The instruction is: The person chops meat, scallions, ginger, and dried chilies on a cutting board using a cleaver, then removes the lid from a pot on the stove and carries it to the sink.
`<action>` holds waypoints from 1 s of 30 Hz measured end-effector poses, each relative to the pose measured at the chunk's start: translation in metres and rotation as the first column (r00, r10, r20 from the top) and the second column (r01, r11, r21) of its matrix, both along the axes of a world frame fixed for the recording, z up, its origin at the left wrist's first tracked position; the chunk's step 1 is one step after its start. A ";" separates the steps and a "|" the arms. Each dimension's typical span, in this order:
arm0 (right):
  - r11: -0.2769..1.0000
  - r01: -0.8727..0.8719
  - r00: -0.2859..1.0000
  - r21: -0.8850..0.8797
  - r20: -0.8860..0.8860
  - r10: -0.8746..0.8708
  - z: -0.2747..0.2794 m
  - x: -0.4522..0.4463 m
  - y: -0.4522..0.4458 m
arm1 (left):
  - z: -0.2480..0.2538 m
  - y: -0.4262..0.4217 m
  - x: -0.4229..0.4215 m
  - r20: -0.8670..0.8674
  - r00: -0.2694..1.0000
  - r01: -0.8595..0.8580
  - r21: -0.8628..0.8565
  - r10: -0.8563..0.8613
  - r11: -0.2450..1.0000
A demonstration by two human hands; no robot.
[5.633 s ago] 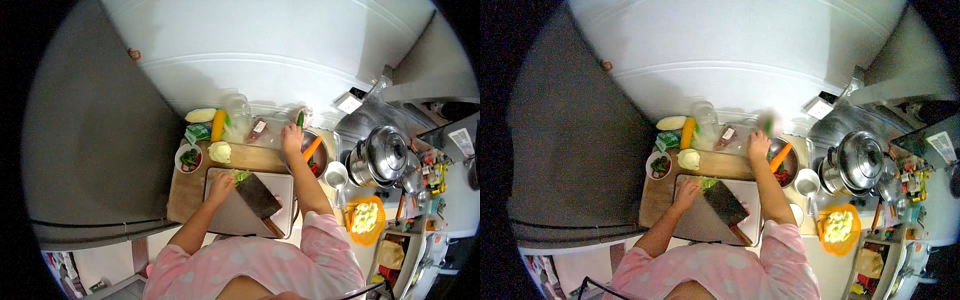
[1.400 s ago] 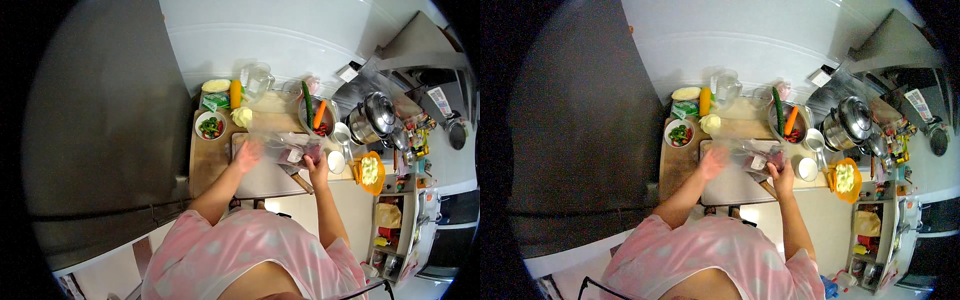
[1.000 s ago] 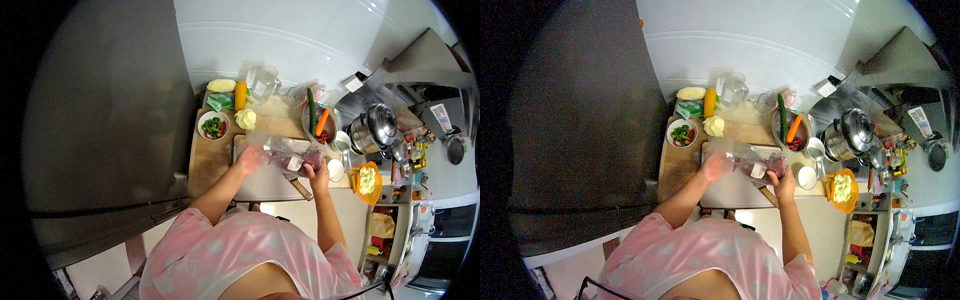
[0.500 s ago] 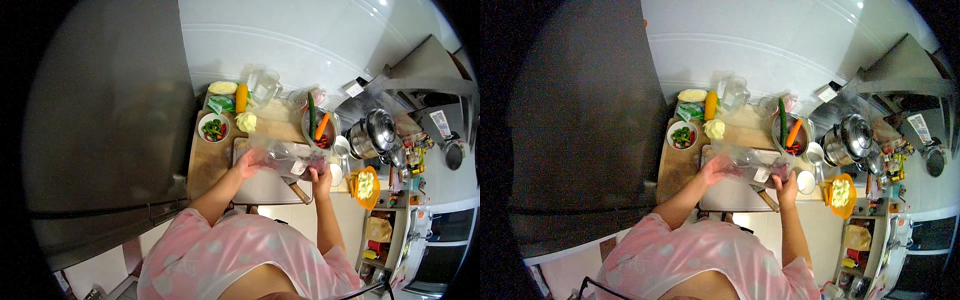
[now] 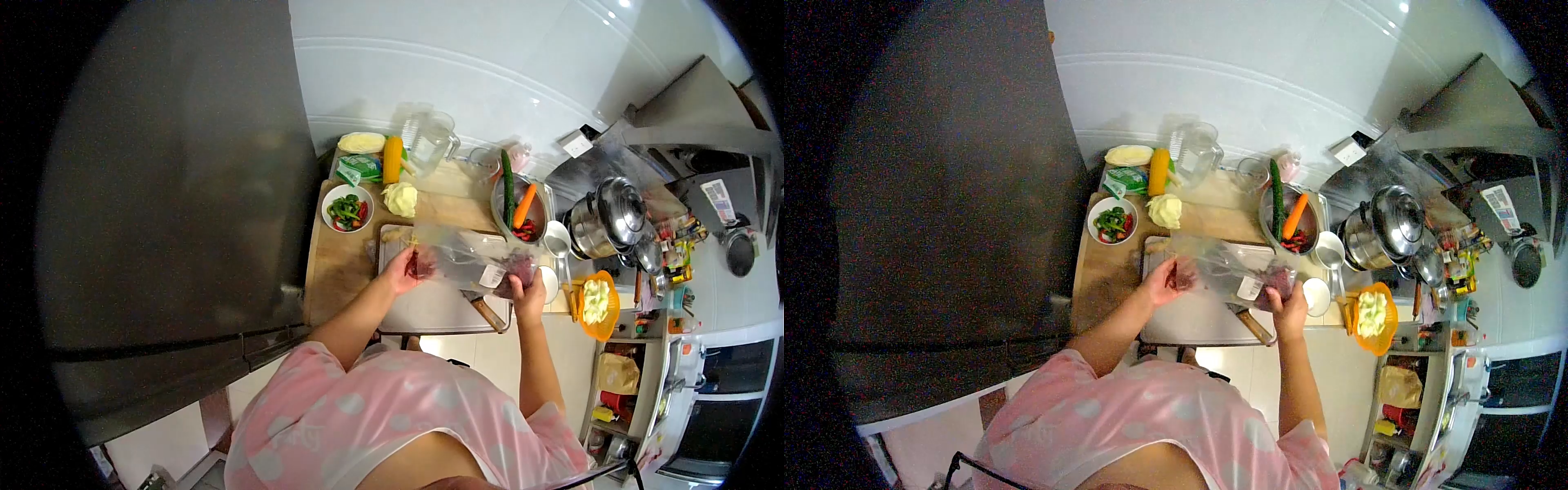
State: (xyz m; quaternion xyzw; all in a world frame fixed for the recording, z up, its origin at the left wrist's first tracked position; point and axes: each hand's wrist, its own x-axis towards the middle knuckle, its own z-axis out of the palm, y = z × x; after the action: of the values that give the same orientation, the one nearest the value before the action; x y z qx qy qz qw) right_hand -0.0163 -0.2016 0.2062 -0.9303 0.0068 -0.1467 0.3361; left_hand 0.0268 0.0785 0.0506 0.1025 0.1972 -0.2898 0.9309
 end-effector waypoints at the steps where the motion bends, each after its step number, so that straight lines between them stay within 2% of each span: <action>1: 1.000 -0.006 1.000 0.023 0.013 0.006 0.000 -0.001 -0.002 | 0.005 0.001 -0.002 0.016 1.000 -0.005 0.007 0.005 1.000; 3: 0.999 -0.019 0.999 0.038 0.033 0.018 0.002 -0.005 -0.002 | -0.016 0.002 0.000 -0.034 0.999 -0.015 0.018 0.016 1.000; 5: 0.981 -0.009 0.998 0.195 0.064 -0.004 0.000 -0.003 -0.001 | -0.024 0.004 0.002 -0.036 0.999 -0.016 0.023 0.016 1.000; 6: 0.962 -0.007 0.997 0.273 0.077 -0.015 -0.001 -0.002 -0.001 | -0.023 0.005 0.001 -0.016 1.000 -0.013 0.022 0.014 1.000; 10: 0.924 0.034 0.998 0.380 0.041 -0.053 -0.007 -0.003 -0.004 | -0.020 0.007 0.000 0.031 0.999 -0.032 0.072 0.030 0.997; 13: 0.858 0.035 0.998 0.513 0.021 -0.054 -0.024 -0.002 -0.009 | -0.017 0.010 0.001 -0.021 0.999 -0.042 0.059 0.043 0.997; 16: 0.772 0.065 0.997 0.632 -0.006 -0.080 -0.057 0.000 -0.018 | -0.011 0.010 -0.002 0.090 0.995 -0.057 0.137 0.045 0.989; 18: 0.708 0.110 0.994 0.698 -0.067 -0.088 -0.068 0.000 -0.018 | -0.013 0.004 -0.007 0.236 0.971 -0.093 0.500 -0.032 0.861; 19: 0.681 0.145 0.989 0.718 -0.119 -0.085 -0.067 -0.002 -0.014 | -0.016 -0.001 -0.009 0.294 0.951 -0.129 0.652 -0.092 0.748; 20: 0.564 0.220 0.975 0.796 -0.198 -0.101 -0.066 -0.006 -0.008 | -0.019 -0.006 -0.011 0.326 0.925 -0.142 0.773 -0.196 0.618; 22: 0.480 0.208 0.977 0.852 -0.208 -0.054 -0.065 -0.009 0.002 | -0.028 -0.015 -0.015 0.328 0.852 -0.209 0.928 -0.409 0.309; 23: 0.380 0.222 0.975 0.898 -0.217 -0.056 -0.065 -0.010 0.008 | -0.032 -0.016 -0.017 0.375 0.791 -0.302 0.927 -0.484 0.224; 26: 0.287 0.231 0.968 0.930 -0.251 0.031 -0.075 -0.011 0.007 | -0.059 -0.020 -0.023 0.432 0.584 -0.592 0.806 -0.687 0.004; 27: 0.296 0.225 0.971 0.929 -0.240 0.017 -0.080 -0.011 0.005 | -0.058 -0.020 -0.026 0.429 0.530 -0.683 0.727 -0.732 -0.069; 29: 0.315 0.210 0.976 0.926 -0.217 -0.011 -0.095 -0.010 -0.002 | -0.015 -0.015 -0.036 0.416 0.471 -0.828 0.513 -0.778 -0.227; 30: 0.328 0.227 0.973 0.917 -0.232 -0.025 -0.101 -0.008 -0.007 | 0.002 -0.013 -0.037 0.436 0.470 -0.833 0.507 -0.768 -0.223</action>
State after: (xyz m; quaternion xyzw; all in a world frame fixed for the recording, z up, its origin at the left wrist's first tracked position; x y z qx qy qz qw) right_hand -0.0245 -0.2082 0.1050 -0.5729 0.1915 -0.0593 0.7947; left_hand -0.0104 0.0655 0.0527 0.9025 -0.1764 0.1465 0.3646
